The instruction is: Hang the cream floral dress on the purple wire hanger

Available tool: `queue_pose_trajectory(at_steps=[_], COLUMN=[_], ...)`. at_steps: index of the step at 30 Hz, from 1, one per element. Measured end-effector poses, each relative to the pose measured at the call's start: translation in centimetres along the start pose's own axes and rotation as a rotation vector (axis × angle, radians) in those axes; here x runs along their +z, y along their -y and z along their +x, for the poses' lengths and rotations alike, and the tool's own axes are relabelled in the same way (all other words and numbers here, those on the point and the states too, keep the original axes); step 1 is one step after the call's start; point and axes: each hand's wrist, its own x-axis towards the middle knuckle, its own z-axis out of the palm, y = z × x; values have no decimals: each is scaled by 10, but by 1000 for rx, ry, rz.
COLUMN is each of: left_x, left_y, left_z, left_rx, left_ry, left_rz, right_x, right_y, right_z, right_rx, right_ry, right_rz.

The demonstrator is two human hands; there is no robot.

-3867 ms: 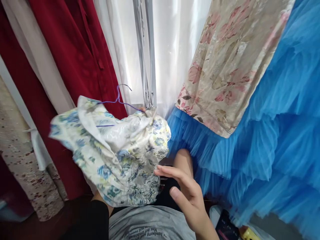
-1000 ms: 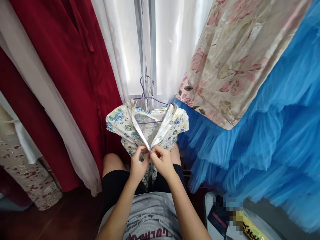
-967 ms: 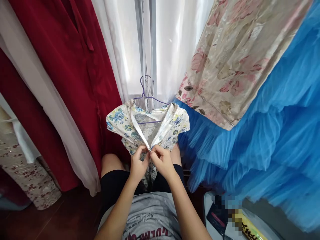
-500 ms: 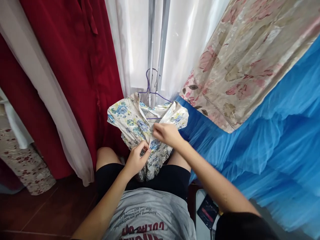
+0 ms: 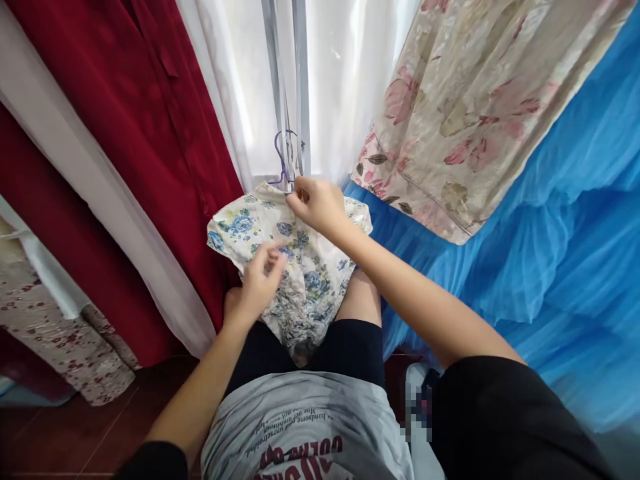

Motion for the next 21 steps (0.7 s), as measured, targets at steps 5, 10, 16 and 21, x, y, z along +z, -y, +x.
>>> queue_pose_trajectory(at_steps=[5,10,16,21], left_x=[-18,-16,-17,-53], left_y=[-12,-14,1,18], left_z=[106,137,142,166], left_rx=[228,304,189,20], left_ry=[15,73,22,-249], left_rz=[210,426,119,-221], right_x=[19,39,67,80], right_y=[-6,-15,-13,-20], right_z=[-12,-17,-32,-58], right_rx=[324,492,572,708], right_ry=[-95,-115,-57,-115], right_rz=[605,881,1231,1237])
